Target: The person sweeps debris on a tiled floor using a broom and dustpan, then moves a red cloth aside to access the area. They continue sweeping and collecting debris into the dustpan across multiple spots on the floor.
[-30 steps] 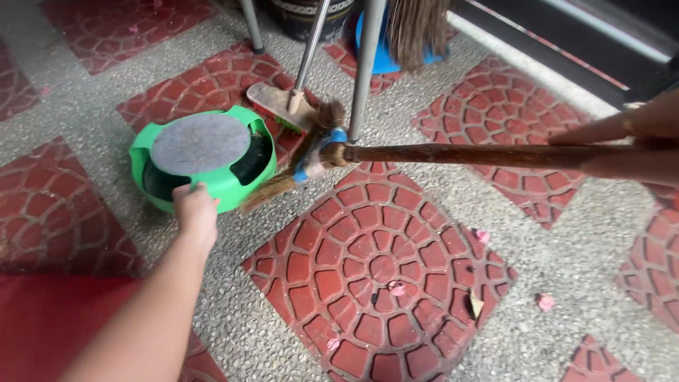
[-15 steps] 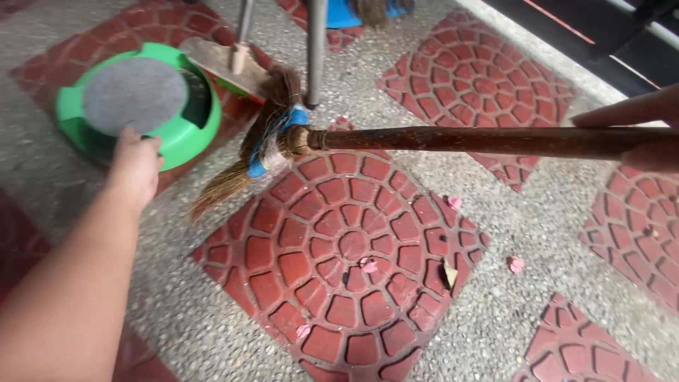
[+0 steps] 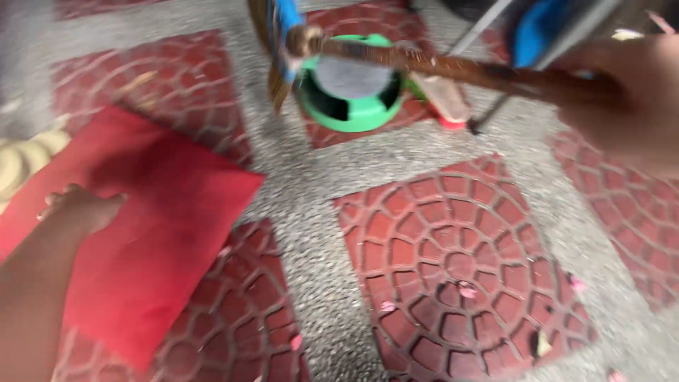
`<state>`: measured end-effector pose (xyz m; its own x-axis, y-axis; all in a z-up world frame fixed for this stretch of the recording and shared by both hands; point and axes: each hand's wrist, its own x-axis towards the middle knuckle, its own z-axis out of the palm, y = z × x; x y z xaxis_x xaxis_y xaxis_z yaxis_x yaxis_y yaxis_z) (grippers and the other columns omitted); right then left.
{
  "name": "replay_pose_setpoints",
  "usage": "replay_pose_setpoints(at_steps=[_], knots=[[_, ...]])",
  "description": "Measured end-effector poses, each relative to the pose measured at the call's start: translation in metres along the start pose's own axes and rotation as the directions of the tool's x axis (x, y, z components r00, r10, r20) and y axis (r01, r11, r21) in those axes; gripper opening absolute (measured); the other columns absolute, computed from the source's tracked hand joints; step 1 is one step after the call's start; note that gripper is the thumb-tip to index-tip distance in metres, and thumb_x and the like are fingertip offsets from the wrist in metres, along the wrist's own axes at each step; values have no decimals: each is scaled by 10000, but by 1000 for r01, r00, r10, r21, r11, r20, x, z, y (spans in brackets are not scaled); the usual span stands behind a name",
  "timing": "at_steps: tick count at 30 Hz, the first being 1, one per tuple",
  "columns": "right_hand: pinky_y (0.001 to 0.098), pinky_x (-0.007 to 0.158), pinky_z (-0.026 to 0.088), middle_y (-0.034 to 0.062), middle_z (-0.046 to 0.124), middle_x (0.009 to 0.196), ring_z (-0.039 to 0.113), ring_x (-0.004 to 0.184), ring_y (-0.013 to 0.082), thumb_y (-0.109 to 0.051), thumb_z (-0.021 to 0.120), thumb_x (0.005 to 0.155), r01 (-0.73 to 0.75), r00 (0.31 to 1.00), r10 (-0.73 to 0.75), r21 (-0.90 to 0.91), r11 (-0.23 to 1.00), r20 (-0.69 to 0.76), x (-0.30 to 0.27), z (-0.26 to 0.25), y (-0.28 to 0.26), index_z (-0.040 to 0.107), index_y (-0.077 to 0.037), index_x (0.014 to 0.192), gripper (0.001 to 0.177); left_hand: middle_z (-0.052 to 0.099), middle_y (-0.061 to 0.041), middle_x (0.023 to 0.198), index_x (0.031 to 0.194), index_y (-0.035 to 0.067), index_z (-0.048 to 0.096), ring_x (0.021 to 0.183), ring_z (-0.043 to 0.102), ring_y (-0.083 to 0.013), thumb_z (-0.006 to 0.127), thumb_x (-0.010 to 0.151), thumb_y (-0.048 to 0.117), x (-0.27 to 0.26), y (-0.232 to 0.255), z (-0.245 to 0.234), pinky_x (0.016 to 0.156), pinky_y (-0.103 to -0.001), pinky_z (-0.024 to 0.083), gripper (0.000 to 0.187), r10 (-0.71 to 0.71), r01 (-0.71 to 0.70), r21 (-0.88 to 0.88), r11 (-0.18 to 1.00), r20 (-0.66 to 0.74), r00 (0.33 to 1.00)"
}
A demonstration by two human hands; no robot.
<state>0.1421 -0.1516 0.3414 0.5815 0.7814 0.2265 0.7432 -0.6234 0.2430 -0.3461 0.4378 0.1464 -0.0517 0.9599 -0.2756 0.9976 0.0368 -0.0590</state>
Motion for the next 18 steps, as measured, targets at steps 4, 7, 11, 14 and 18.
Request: replay_pose_setpoints(at_steps=[4, 7, 11, 14, 18], knots=[[497, 747, 592, 219, 773, 1035, 749, 929, 429, -189, 522, 869, 35, 931, -46, 38, 999, 363, 80, -96, -204, 631, -156, 1277, 423, 529, -344, 1207, 1539, -24, 430, 677, 606, -333, 775, 804, 647, 126, -174, 123, 565, -429, 539, 1053, -23, 45, -333, 942, 70, 997], [481, 681, 673, 212, 771, 1006, 761, 879, 377, -171, 627, 936, -9, 904, 7, 1, 1000, 428, 119, -93, -275, 702, -9, 1272, 380, 631, -246, 1319, 1442, 34, 539, 1107, 637, -416, 511, 897, 776, -72, -161, 57, 848, -523, 547, 921, -166, 351, -487, 800, 382, 909], [328, 518, 601, 136, 616, 851, 632, 677, 249, 24, 537, 1025, -102, 843, 25, 114, 988, 538, 129, -82, -339, 637, 28, 1253, 249, 684, -199, 1223, 1353, 8, 550, 1024, 672, -357, 673, 800, 773, -97, -155, 94, 885, -468, 564, 952, -283, 558, -603, 569, 494, 822], [440, 562, 559, 253, 729, 852, 689, 627, 307, -99, 440, 1049, -154, 733, -135, 356, 922, 667, 125, -76, -362, 504, -14, 1293, 266, 611, -101, 1303, 1386, 169, 534, 981, 636, -315, 702, 767, 764, -99, -172, 124, 736, -393, 561, 875, -299, 542, -693, 476, 452, 841], [420, 498, 479, 231, 624, 712, 566, 554, 308, -71, 498, 939, -156, 732, -220, 473, 867, 645, 122, -90, -375, 604, 31, 1055, 188, 585, -261, 1338, 1409, 10, 588, 1053, 647, -429, 874, 761, 599, -91, -158, 145, 753, -434, 591, 922, -207, 313, -878, 363, 251, 946]])
